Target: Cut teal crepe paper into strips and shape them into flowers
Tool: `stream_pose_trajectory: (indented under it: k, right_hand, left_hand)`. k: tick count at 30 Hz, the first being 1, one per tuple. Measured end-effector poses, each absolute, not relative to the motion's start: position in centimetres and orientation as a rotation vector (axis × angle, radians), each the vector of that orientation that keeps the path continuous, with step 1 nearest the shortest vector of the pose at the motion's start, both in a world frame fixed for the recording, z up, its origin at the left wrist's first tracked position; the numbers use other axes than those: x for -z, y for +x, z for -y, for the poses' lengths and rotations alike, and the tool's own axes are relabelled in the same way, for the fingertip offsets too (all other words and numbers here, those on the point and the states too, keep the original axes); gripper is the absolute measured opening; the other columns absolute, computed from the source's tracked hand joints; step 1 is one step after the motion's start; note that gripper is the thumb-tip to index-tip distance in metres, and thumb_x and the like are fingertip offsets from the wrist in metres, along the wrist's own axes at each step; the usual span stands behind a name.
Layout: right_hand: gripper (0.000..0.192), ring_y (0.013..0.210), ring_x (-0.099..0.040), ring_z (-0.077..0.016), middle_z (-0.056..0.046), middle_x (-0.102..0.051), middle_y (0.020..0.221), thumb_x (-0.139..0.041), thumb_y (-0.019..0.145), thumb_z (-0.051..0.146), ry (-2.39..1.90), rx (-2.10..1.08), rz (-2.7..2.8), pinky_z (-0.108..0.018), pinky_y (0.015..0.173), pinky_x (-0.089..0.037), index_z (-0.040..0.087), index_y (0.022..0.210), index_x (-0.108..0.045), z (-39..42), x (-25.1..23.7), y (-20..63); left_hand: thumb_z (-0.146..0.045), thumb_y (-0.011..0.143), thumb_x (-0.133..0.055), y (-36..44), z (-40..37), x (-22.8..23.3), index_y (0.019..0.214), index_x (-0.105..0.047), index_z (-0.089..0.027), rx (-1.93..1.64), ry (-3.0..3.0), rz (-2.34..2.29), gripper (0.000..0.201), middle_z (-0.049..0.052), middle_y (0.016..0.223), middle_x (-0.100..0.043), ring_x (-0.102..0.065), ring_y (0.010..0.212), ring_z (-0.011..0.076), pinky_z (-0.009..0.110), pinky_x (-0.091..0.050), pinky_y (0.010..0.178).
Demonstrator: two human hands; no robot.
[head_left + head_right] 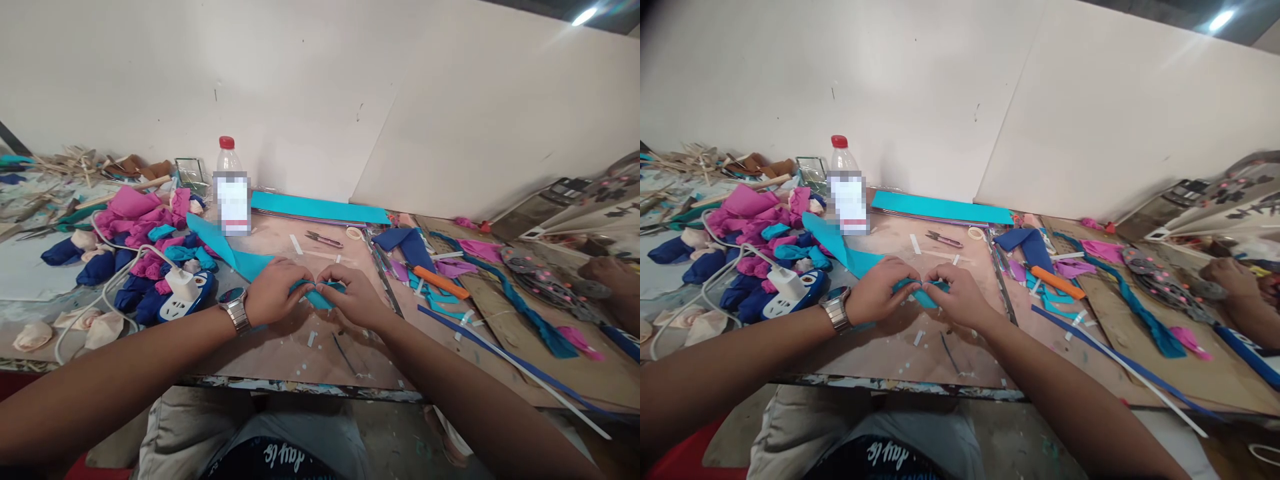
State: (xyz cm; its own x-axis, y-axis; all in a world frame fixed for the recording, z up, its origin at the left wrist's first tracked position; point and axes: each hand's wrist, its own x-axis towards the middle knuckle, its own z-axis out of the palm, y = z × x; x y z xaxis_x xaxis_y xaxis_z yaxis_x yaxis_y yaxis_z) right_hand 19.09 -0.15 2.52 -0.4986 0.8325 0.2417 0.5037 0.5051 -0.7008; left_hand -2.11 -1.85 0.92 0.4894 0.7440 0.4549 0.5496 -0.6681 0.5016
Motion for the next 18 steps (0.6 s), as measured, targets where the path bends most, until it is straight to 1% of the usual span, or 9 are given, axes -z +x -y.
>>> stream_pose_trajectory:
  k: [4, 9, 12, 14, 18]
  right_hand:
    - [0.019, 0.076, -0.059, -0.0161, -0.002, -0.068, 0.081, -0.058, 0.092, 0.032, -1.061, -0.799, 2.189, -0.028, 0.069, -0.044, 0.018, 0.083, -0.067, 0.15, -2.34, 18.97]
    - [0.02, 0.08, -0.062, -0.018, -0.004, -0.07, 0.086, -0.06, 0.094, 0.036, -1.017, -0.704, 2.18, -0.03, 0.072, -0.046, 0.019, 0.089, -0.069, -0.15, -1.85, 19.07]
    - [0.019, 0.082, -0.063, -0.0193, -0.005, -0.071, 0.085, -0.061, 0.094, 0.034, -0.953, -0.619, 2.215, -0.032, 0.076, -0.046, 0.02, 0.087, -0.071, -0.28, -1.87, 19.18]
    - [0.018, 0.082, -0.063, -0.0192, -0.005, -0.071, 0.084, -0.061, 0.093, 0.033, -0.949, -0.604, 2.21, -0.033, 0.075, -0.046, 0.02, 0.085, -0.07, -0.28, -1.99, 19.23]
    - [0.017, 0.077, -0.061, -0.0177, -0.004, -0.068, 0.08, -0.062, 0.091, 0.032, -0.994, -0.699, 2.159, -0.031, 0.071, -0.046, 0.019, 0.083, -0.068, -0.23, -2.19, 19.3]
  left_hand:
    - [-0.036, 0.1, -0.051, -2.09, 1.87, -0.72, 0.097, -0.067, -0.02, -0.962, 2.395, -1.097, 0.024, 0.006, 0.094, -0.073, -0.063, 0.092, 0.0229, 0.039, -0.043, 0.089]
    - [-0.038, 0.098, -0.054, -2.38, 1.64, -0.77, 0.095, -0.069, -0.02, -0.977, 2.304, -1.141, 0.023, 0.004, 0.092, -0.074, -0.065, 0.089, 0.0214, 0.036, -0.045, 0.083]
    - [-0.038, 0.097, -0.055, -2.47, 1.54, -0.84, 0.094, -0.07, -0.021, -0.98, 2.29, -1.133, 0.023, 0.003, 0.092, -0.075, -0.066, 0.088, 0.0205, 0.035, -0.045, 0.082]
    - [-0.039, 0.095, -0.058, -2.45, 1.5, -0.85, 0.093, -0.07, -0.021, -0.982, 2.267, -1.107, 0.022, 0.003, 0.092, -0.075, -0.067, 0.087, 0.0201, 0.034, -0.046, 0.081]
    - [-0.041, 0.09, -0.063, -2.4, 1.39, -0.87, 0.09, -0.071, -0.021, -0.955, 2.206, -1.091, 0.022, 0.002, 0.088, -0.075, -0.067, 0.082, 0.0194, 0.031, -0.047, 0.075]
